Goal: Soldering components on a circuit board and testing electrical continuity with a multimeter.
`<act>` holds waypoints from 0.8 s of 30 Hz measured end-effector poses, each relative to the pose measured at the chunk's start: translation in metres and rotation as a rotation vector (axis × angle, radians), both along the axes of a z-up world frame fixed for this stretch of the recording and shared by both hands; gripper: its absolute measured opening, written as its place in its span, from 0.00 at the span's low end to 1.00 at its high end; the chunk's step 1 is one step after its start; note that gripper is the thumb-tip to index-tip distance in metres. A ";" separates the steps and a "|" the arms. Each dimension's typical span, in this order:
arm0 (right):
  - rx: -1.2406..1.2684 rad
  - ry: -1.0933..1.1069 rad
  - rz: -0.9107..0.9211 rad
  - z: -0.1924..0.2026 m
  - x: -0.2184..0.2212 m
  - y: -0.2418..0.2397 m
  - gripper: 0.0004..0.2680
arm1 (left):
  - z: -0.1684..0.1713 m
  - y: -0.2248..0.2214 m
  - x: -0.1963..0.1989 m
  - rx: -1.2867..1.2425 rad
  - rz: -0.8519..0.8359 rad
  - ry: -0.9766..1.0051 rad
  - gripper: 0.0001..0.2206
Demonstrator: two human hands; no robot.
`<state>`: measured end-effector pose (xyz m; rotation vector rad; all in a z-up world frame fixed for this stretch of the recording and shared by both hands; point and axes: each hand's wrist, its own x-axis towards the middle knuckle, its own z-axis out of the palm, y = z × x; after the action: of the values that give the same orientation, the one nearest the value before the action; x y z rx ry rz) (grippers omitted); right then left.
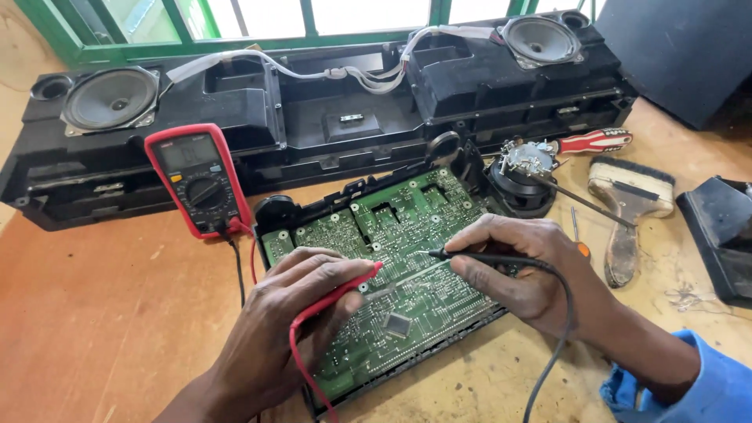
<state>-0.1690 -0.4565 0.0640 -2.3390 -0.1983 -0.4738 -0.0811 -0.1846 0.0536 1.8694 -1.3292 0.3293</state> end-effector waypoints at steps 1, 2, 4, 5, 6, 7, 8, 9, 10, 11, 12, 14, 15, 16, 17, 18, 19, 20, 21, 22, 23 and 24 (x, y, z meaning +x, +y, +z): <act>0.000 0.000 0.002 0.000 -0.001 0.001 0.08 | 0.001 0.001 0.000 0.000 0.002 0.000 0.14; 0.010 0.014 0.005 0.001 -0.002 0.002 0.07 | 0.002 0.001 0.000 0.034 -0.036 -0.009 0.15; 0.020 0.030 0.006 0.002 -0.004 0.002 0.07 | 0.004 0.001 0.000 0.067 -0.076 -0.015 0.16; -0.010 0.056 -0.016 0.001 -0.005 0.003 0.08 | 0.005 0.001 0.000 0.101 -0.078 -0.029 0.17; -0.041 0.081 -0.037 0.000 -0.006 0.004 0.08 | 0.006 0.001 0.000 0.134 -0.080 -0.044 0.17; -0.039 0.079 -0.039 -0.003 -0.004 0.005 0.08 | 0.006 0.001 0.000 0.136 -0.082 -0.046 0.17; -0.057 -0.005 -0.018 -0.005 -0.003 0.006 0.07 | 0.006 0.001 0.001 0.146 -0.076 -0.054 0.17; -0.075 -0.085 0.000 -0.009 -0.002 0.007 0.07 | 0.005 0.000 0.000 0.154 -0.073 -0.058 0.17; -0.075 -0.084 -0.003 -0.010 -0.002 0.007 0.07 | 0.005 0.000 0.000 0.155 -0.077 -0.057 0.17; -0.075 -0.107 0.031 -0.011 -0.002 0.008 0.06 | 0.005 -0.001 0.000 0.160 -0.074 -0.053 0.17; -0.076 -0.129 0.066 -0.012 -0.002 0.009 0.04 | 0.005 -0.001 0.001 0.165 -0.070 -0.049 0.17; -0.055 -0.096 0.079 -0.011 -0.003 0.009 0.05 | 0.006 -0.001 0.000 0.165 -0.070 -0.050 0.18; -0.036 -0.062 0.094 -0.011 -0.004 0.008 0.06 | 0.006 -0.001 0.000 0.163 -0.068 -0.051 0.18; -0.036 -0.062 0.096 -0.012 -0.003 0.009 0.06 | 0.007 -0.001 0.000 0.163 -0.066 -0.051 0.18; -0.041 -0.055 0.091 -0.013 -0.003 0.009 0.05 | 0.008 -0.001 -0.001 0.173 -0.069 -0.041 0.18; -0.046 -0.047 0.087 -0.014 -0.003 0.009 0.05 | 0.009 -0.001 -0.001 0.183 -0.071 -0.031 0.18; -0.046 -0.049 0.088 -0.015 -0.003 0.009 0.05 | 0.010 -0.002 -0.001 0.183 -0.070 -0.032 0.18; -0.062 -0.026 0.074 -0.015 -0.003 0.009 0.05 | 0.010 -0.002 -0.001 0.191 -0.072 -0.035 0.18; -0.078 -0.003 0.061 -0.015 -0.003 0.009 0.05 | 0.011 -0.002 -0.001 0.199 -0.074 -0.039 0.18; -0.078 -0.004 0.062 -0.013 -0.003 0.010 0.05 | 0.010 -0.002 0.000 0.199 -0.072 -0.039 0.18; -0.071 0.018 0.068 -0.012 -0.003 0.010 0.05 | 0.009 -0.002 0.000 0.199 -0.070 -0.045 0.17; -0.064 0.039 0.074 -0.011 -0.004 0.011 0.06 | 0.008 -0.002 0.001 0.200 -0.067 -0.051 0.17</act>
<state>-0.1730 -0.4457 0.0530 -2.3920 -0.2845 -0.3903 -0.0804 -0.1870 0.0612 1.9856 -1.5031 0.2172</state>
